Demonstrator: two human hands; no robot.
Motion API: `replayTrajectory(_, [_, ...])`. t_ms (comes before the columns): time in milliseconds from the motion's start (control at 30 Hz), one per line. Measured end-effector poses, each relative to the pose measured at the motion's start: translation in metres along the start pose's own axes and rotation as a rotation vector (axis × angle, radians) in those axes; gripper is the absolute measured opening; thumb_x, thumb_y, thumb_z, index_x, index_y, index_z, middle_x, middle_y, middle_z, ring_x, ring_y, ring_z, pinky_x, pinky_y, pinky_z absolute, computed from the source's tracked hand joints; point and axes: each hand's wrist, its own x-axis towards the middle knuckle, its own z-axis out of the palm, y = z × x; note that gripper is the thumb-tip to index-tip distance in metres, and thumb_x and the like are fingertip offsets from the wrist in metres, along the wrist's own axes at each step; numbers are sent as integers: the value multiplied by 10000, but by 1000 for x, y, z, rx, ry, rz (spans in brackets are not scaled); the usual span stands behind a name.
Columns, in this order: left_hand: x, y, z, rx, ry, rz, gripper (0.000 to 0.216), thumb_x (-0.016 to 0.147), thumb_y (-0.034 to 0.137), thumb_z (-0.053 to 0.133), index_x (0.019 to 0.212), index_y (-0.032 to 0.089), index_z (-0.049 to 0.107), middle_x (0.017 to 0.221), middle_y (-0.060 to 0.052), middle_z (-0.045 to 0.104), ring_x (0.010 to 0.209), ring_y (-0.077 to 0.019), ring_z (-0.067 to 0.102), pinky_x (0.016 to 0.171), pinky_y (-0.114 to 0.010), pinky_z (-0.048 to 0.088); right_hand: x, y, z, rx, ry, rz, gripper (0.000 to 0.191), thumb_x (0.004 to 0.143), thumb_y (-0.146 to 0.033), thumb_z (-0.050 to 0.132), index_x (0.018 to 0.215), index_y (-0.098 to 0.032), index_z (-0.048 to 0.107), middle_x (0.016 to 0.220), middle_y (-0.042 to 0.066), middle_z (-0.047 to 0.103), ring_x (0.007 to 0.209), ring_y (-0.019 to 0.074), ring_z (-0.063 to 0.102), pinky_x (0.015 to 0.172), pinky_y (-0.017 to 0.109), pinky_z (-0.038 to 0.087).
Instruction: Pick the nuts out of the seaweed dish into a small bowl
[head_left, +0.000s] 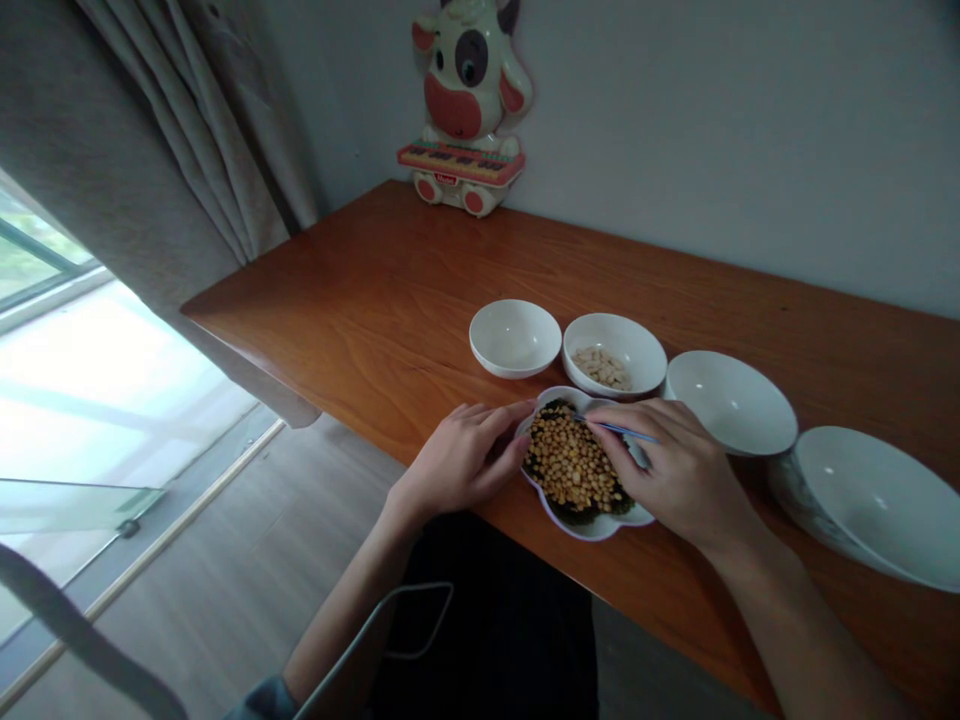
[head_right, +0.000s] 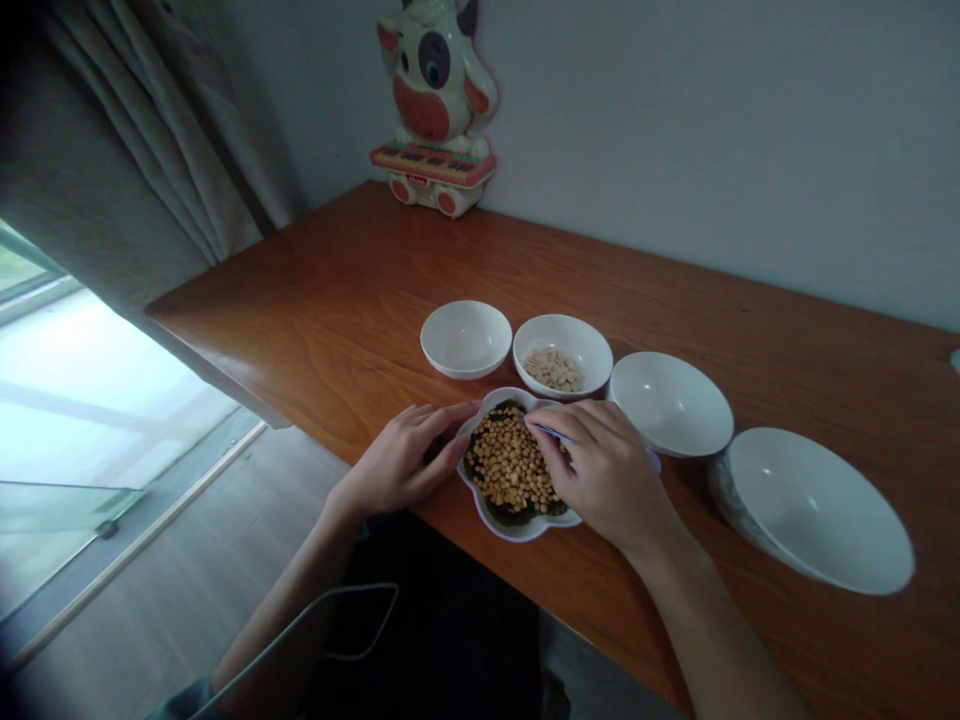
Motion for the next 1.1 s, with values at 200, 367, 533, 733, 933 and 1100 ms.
replayTrajectory(200, [0,0,0,-2,1,6,423,1076,344,444,1450,151,495,1253,-131,729,1062,-262,709,928,-437,541,-1,0,0,10,28,25,198,915,-126,683,1098,-194,647,1002,47,781,868,205,726,826,380,529])
replayTrajectory(367, [0,-1,0,1,11,10,414,1076,345,449,1447,169,498,1232,-121,738,1056,-260,712,928,-441,547,-1,-1,1,27,3,85,159,929,-181,676,1084,-216,676,994,43,787,868,215,735,826,393,537])
replayTrajectory(533, [0,0,0,9,14,10,412,1079,354,450,1448,178,503,1242,-117,738,1069,-260,717,938,-436,551,-1,-1,2,44,-16,100,141,939,-205,674,1079,-224,675,1001,38,786,878,214,733,838,400,537])
replayTrajectory(733, [0,0,0,4,13,7,406,1073,336,463,1447,183,506,1283,-122,724,1106,-262,712,961,-439,548,-2,1,3,61,-45,96,154,947,-202,669,1100,-214,661,1041,45,779,928,217,728,867,411,552])
replayTrajectory(933, [-1,-1,1,7,28,11,411,1075,346,461,1449,180,499,1245,-109,737,1055,-255,714,935,-438,553,-3,-1,2,49,-23,90,151,938,-158,659,1072,-225,675,1010,42,788,892,214,737,840,400,560])
replayTrajectory(1100, [0,0,1,13,29,9,407,1072,346,461,1437,174,509,1250,-121,734,1062,-263,714,934,-440,553,-3,-2,0,45,-6,72,178,925,-136,654,1074,-232,674,983,38,792,861,215,739,824,397,551])
